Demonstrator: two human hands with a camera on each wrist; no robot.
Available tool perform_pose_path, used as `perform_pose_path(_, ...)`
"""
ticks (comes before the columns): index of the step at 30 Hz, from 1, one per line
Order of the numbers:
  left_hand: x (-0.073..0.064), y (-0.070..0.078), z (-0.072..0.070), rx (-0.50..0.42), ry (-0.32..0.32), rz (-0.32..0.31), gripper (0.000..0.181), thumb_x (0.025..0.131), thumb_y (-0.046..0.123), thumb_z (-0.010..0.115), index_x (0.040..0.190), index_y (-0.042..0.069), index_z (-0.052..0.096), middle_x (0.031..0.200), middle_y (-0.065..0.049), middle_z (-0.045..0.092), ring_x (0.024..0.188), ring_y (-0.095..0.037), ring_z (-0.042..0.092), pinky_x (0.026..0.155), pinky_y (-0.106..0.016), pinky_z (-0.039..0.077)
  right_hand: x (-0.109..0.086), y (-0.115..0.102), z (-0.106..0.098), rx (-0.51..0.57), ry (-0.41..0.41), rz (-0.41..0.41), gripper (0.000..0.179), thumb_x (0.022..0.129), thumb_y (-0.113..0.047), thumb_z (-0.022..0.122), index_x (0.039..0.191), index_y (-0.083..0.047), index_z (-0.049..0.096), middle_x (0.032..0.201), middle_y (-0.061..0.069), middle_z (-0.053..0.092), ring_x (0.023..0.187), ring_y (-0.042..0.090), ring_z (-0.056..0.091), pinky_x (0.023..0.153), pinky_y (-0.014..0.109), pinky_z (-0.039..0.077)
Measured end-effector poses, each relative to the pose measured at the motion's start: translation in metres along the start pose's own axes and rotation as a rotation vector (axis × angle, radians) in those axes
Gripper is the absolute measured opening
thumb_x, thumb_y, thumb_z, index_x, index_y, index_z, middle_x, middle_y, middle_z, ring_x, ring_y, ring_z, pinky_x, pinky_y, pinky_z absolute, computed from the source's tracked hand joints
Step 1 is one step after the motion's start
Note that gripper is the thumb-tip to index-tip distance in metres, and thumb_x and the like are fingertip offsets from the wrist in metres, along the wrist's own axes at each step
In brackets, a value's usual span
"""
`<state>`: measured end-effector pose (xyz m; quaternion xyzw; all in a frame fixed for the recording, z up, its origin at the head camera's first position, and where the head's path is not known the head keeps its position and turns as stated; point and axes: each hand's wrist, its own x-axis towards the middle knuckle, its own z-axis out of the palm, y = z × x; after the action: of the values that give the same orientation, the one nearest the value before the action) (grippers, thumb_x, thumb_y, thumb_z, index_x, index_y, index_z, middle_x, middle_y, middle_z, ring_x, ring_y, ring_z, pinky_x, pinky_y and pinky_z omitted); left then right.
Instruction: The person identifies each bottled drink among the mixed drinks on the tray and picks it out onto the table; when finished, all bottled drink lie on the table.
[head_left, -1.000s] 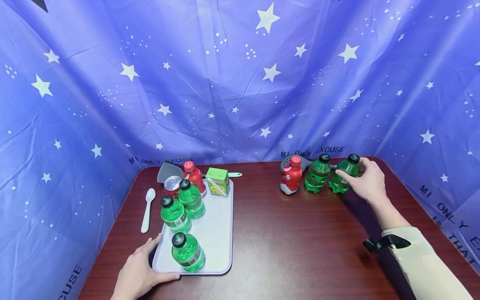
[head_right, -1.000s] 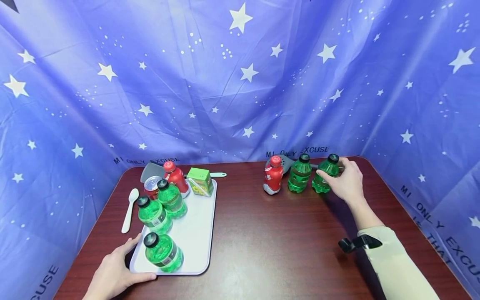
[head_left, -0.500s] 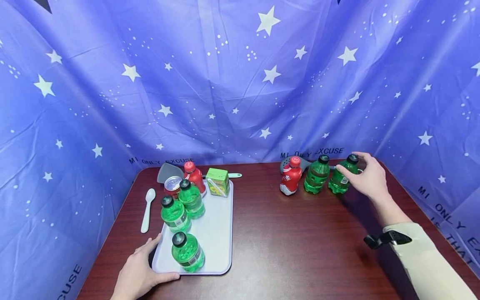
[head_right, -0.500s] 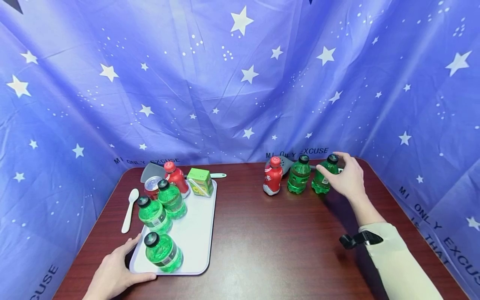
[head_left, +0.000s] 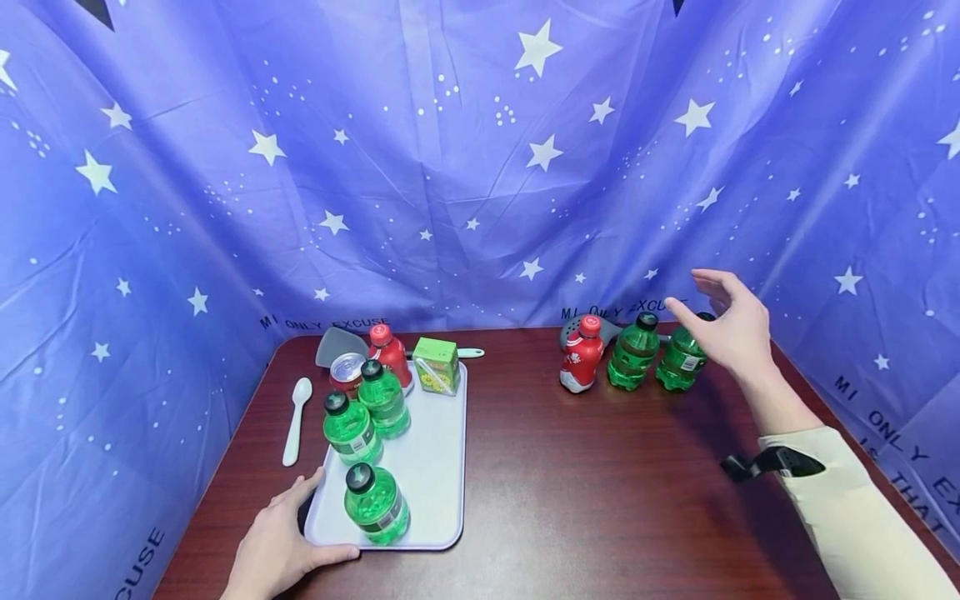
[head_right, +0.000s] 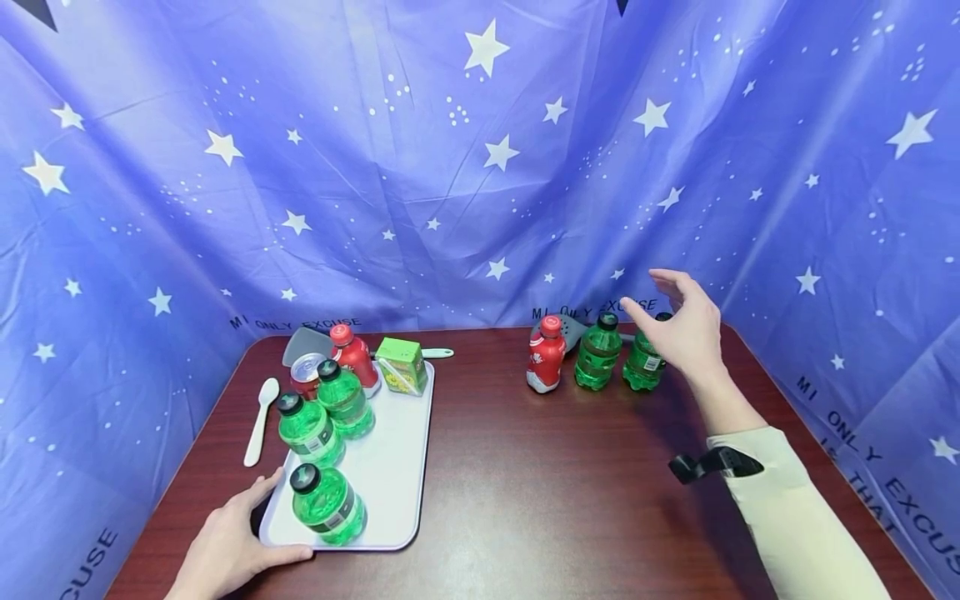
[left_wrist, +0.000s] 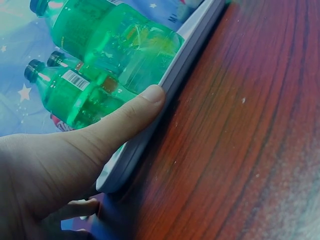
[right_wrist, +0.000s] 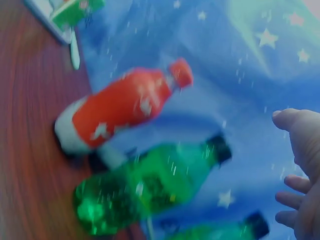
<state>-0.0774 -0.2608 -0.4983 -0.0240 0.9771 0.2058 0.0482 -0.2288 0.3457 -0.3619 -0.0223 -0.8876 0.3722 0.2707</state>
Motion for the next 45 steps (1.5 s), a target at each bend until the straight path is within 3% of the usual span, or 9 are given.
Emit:
perform_pose_path(3,0.000,0.000,0.000,0.001,-0.008,-0.006,0.139,0.049,0.082,0.092,0.158,0.006,0.050,0.152,-0.030,0.057,0.136,-0.052,0.057,0.093,-0.069,0.056,-0.003,-0.016,0.003,0.030,-0.003,-0.029,0.062,0.089,-0.036,0.087,0.144,-0.015,0.065,0.140,0.018,0.071,0.132,0.023,0.067,0.116,0.027,0.049)
perform_pose_path(7,0.001,-0.001,0.001,0.001,-0.009,-0.008,0.139,0.049,0.082,0.092,0.158,0.006,0.050,0.152,-0.030,0.057,0.136,-0.052,0.057,0.093,-0.068,0.056,-0.007,-0.035,0.008,0.072,-0.041,-0.078,0.060,0.088,-0.030,0.089,0.142,-0.016,0.066,0.136,0.016,0.073,0.122,-0.004,0.066,0.111,0.015,0.048)
perform_pose_path(10,0.001,0.000,0.001,0.001,-0.015,-0.012,0.139,0.049,0.082,0.092,0.158,0.005,0.050,0.152,-0.030,0.057,0.135,-0.052,0.058,0.093,-0.068,0.057,-0.011,-0.047,0.011,0.107,-0.087,-0.114,0.059,0.088,-0.025,0.089,0.142,-0.016,0.066,0.137,0.015,0.073,0.118,-0.015,0.061,0.109,0.012,0.048)
perform_pose_path(22,0.001,0.000,-0.001,0.004,-0.030,-0.033,0.139,0.050,0.081,0.092,0.158,0.004,0.049,0.151,-0.031,0.057,0.136,-0.054,0.056,0.094,-0.069,0.056,-0.024,-0.092,0.032,0.272,-0.249,-0.267,0.062,0.088,-0.011,0.088,0.144,-0.020,0.065,0.140,0.010,0.072,0.131,0.009,0.068,0.108,0.011,0.048)
perform_pose_path(30,0.001,-0.002,-0.001,0.009,-0.024,-0.030,0.140,0.050,0.081,0.092,0.158,0.003,0.049,0.150,-0.032,0.058,0.135,-0.054,0.057,0.094,-0.068,0.057,-0.032,-0.121,0.064,0.462,-0.373,-0.305,0.065,0.089,-0.006,0.085,0.149,-0.019,0.062,0.148,0.007,0.067,0.137,0.024,0.065,0.108,0.031,0.056)
perform_pose_path(34,0.001,-0.001,0.000,0.004,-0.017,-0.016,0.140,0.049,0.081,0.092,0.157,0.002,0.050,0.149,-0.032,0.059,0.134,-0.053,0.058,0.094,-0.067,0.057,-0.039,-0.138,0.080,0.561,-0.444,-0.330,0.066,0.089,-0.002,0.084,0.151,-0.011,0.060,0.151,0.010,0.064,0.137,0.032,0.064,0.109,0.037,0.056)
perform_pose_path(39,0.000,0.001,0.000,0.005,-0.021,-0.020,0.140,0.049,0.081,0.093,0.157,0.002,0.050,0.149,-0.032,0.059,0.134,-0.053,0.059,0.094,-0.067,0.057,-0.053,-0.154,0.099,0.635,-0.506,-0.368,0.069,0.087,0.002,0.085,0.150,-0.007,0.059,0.150,0.014,0.064,0.135,0.036,0.065,0.108,0.041,0.057)
perform_pose_path(45,0.001,0.002,-0.001,0.009,-0.010,-0.016,0.139,0.049,0.081,0.092,0.157,0.004,0.051,0.149,-0.033,0.058,0.133,-0.053,0.059,0.092,-0.067,0.057,-0.075,-0.158,0.124,0.701,-0.585,-0.373,0.069,0.085,0.003,0.086,0.149,-0.007,0.060,0.148,0.012,0.066,0.134,0.034,0.066,0.107,0.045,0.058)
